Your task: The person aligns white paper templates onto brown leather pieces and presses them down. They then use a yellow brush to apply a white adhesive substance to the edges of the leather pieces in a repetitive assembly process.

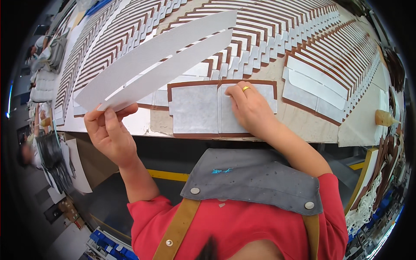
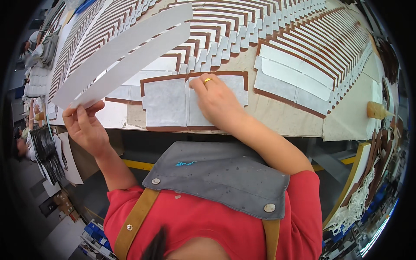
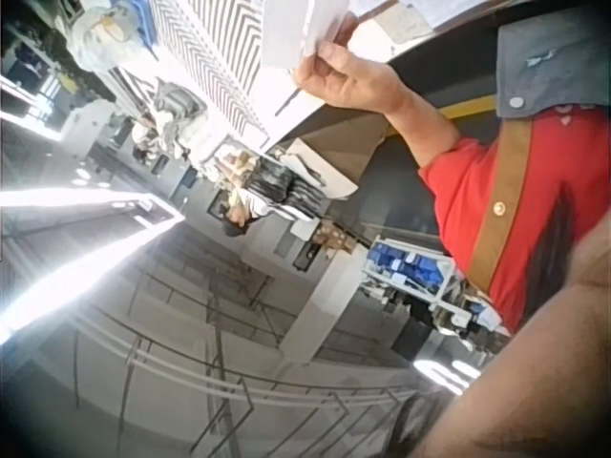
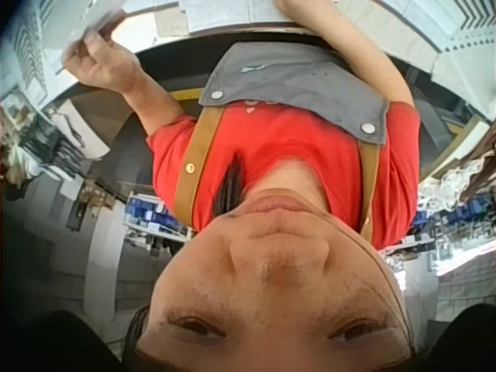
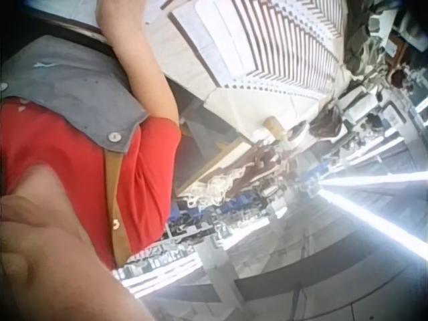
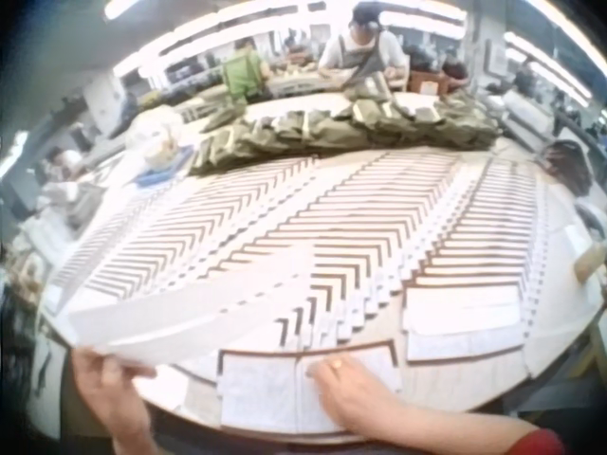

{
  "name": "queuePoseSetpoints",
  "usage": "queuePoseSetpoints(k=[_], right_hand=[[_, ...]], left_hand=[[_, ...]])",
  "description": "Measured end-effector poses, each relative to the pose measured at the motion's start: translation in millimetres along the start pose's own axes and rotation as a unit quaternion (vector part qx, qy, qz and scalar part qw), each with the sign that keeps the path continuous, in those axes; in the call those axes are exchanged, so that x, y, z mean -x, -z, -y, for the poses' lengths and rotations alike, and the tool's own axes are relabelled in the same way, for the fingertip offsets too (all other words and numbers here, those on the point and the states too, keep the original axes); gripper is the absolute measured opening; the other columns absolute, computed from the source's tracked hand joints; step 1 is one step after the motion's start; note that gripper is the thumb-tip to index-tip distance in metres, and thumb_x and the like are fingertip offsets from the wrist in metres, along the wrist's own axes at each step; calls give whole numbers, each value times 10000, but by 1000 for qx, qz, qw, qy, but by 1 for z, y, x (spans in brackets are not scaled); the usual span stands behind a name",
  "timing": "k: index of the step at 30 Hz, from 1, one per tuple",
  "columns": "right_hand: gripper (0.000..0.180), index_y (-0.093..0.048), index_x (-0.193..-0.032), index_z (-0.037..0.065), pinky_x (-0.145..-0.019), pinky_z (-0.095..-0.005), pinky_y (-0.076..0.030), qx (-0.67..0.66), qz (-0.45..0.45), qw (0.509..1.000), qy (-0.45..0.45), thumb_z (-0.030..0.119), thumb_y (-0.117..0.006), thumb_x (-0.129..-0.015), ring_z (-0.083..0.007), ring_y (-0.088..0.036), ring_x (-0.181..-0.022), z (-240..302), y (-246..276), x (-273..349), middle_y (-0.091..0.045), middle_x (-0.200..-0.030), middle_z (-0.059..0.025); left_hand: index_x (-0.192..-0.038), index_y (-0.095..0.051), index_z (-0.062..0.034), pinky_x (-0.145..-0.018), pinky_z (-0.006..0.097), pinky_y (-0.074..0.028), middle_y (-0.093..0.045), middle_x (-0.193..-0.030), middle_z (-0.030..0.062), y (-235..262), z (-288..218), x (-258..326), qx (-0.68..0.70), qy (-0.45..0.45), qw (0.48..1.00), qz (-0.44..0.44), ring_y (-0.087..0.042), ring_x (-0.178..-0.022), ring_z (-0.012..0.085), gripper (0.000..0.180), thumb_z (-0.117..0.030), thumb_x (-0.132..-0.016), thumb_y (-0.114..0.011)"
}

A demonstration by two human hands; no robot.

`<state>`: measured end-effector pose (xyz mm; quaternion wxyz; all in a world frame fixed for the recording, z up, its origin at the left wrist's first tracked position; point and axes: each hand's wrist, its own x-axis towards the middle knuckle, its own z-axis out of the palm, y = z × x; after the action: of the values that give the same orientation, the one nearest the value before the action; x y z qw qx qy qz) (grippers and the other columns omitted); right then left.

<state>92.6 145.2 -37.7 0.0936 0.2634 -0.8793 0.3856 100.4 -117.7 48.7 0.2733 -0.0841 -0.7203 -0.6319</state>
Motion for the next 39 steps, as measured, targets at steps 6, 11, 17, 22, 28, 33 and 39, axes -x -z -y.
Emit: queuePoseSetpoints(k=[6, 11, 17, 22, 28, 33, 39], right_hand=[[257, -466, -1054, 52, -637, -392, -455, -223, 299, 923, -97, 162, -571, -847, -318, -563, -713, 52, -14, 4, -561, -758, -128], [388, -451, -1124, 61, -588, -309, -463, -308, 211, 911, -177, 258, -622, -837, -195, -582, -649, 46, 10, 8, -578, -760, -69], [362, -378, -1118, 29, -602, -253, -463, -526, -221, 781, -252, 14, -602, -834, -110, -540, -693, 7, 36, 5, -485, -965, -80], [360, -355, -1117, 35, -621, -256, -474, -513, -218, 788, -261, -25, -571, -835, -106, -526, -708, 1, 51, 10, -467, -906, -78], [384, -354, -1124, 46, -598, -205, -432, -326, -172, 897, -244, -51, -574, -825, -79, -472, -673, -3, 49, 50, -463, -853, -52], [290, -491, -1093, 45, -556, -195, -381, -177, -82, 955, -224, -25, -580, -827, -68, -444, -629, -7, 51, 65, -462, -738, -15], [221, -615, -1022, 52, -499, -205, -364, -118, -46, 963, -239, -16, -588, -814, -77, -434, -571, -5, 52, 56, -471, -714, -26]], left_hand=[[-1032, -432, 11, -619, 347, -563, -588, -915, 189, -4, -2, 0, 9, -22, 1000, -1, -644, -680, 280, 141, 2, -893, -410], [-1038, -452, -3, -615, 332, -557, -577, -951, 171, -7, -8, 8, 7, -24, 999, 24, -632, -688, 260, 146, -33, -897, -432], [-1041, -457, -17, -611, 321, -552, -561, -965, 125, -14, 0, 22, 44, 15, 998, 43, -623, -685, 229, 142, -37, -904, -429], [-1017, -426, -9, -633, 295, -531, -577, -911, 136, -20, 9, 28, 66, 90, 993, 47, -634, -671, 207, 113, -5, -905, -417], [-976, -401, -24, -612, 221, -462, -502, -798, 45, -29, 29, 62, -24, 234, 970, 56, -551, -669, 98, 166, 34, -863, -508], [-950, -520, -15, -594, 208, -399, -487, -774, 14, -30, 36, 78, -230, 146, 950, 154, -462, -652, 73, 122, 19, -835, -542], [-999, -586, -36, -517, 214, -391, -485, -720, 26, -33, 41, 68, -285, 106, 934, 186, -450, -578, 87, 211, 42, -808, -539]])
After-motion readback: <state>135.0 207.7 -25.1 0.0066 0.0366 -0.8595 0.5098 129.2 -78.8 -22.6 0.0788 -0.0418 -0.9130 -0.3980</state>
